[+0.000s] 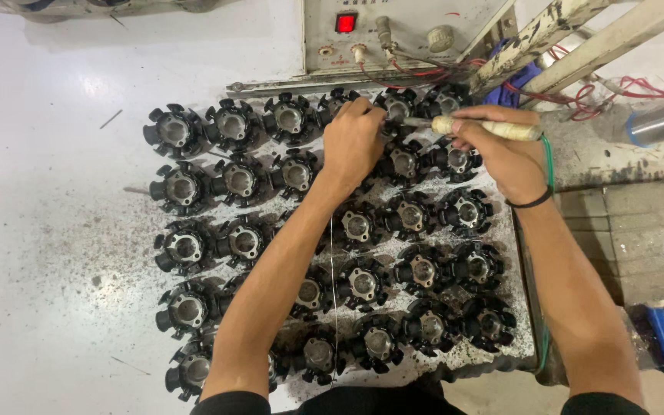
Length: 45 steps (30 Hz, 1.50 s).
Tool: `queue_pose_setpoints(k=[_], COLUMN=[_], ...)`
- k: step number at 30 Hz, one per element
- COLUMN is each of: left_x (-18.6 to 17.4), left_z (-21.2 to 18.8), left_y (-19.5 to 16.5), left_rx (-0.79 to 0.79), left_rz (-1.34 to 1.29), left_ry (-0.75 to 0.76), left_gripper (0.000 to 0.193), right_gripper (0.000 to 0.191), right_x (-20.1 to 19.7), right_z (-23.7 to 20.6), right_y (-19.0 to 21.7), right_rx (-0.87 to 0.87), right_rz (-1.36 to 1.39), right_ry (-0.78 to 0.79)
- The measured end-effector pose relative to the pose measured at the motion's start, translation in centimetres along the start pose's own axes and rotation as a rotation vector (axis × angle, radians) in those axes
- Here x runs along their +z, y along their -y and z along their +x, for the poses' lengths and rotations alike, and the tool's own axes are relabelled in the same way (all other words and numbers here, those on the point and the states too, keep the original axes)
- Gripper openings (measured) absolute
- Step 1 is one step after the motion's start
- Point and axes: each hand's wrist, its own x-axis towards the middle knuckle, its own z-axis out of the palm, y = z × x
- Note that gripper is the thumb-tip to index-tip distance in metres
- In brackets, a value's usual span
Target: The person arranges black plastic fan impeller rotors from a pile into egg-style trays on the workbench, then uses a heated handheld tool to trim and clean the center hub of each impeller one at a time, with smoke visible as the tool contacts the parts, placing finished impellers back into the trays.
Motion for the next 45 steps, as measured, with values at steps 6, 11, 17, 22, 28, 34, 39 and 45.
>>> queue_pose_setpoints(k=[6,11,17,22,28,34,39,45], left_x=[1.2,2.2,0.5,-3.2,-4.8,-4.1,-3.3,-3.1], left_z=[0.1,0.1,0.8,0.0,-3.4,-5.0,-5.7,-6.0], left_y=[0.2,0.6,-0.4,-1.8,-3.5,-3.9,-3.9,-3.7], left_rx=[-0.007,-0.01,-0.122,-0.198,-0.031,-0.035,-0.056,-0.026], left_rz=[0.048,0.03,-0.056,-0.082,0.034,0.005,0.003,0.021], left_ry=[-0.016,-0.044,-0.041,-0.038,-0.037,0.018,0.015,0.034], left_gripper=[0.023,0.022,0.021,0.008,0.032,0.031,0.026,0.02], right_gripper=[0.016,0.015,0.013,0.013,0.016,0.02,0.02,0.021], right_x=[0.5,0.8,0.8,1.6,-0.6,-0.5,-0.5,-0.1], right_z=[0.9,1.3,1.2,-0.5,-0.2,-7.2,-11.0,-10.7], right_y=[2.7,1.9,0.9,0.7,-0.6,-3.9,-3.5,-1.4], right_rx=[0.027,0.015,-0.067,-0.341,-0.104,-0.242,-0.089,-0.065], right_rz=[-0.079,-0.12,-0.184,-0.458,-0.032,0.1,0.047,0.014], right_ry=[0.039,0.017,-0.026,-0.029,-0.031,-0.082,-0.108,-0.074])
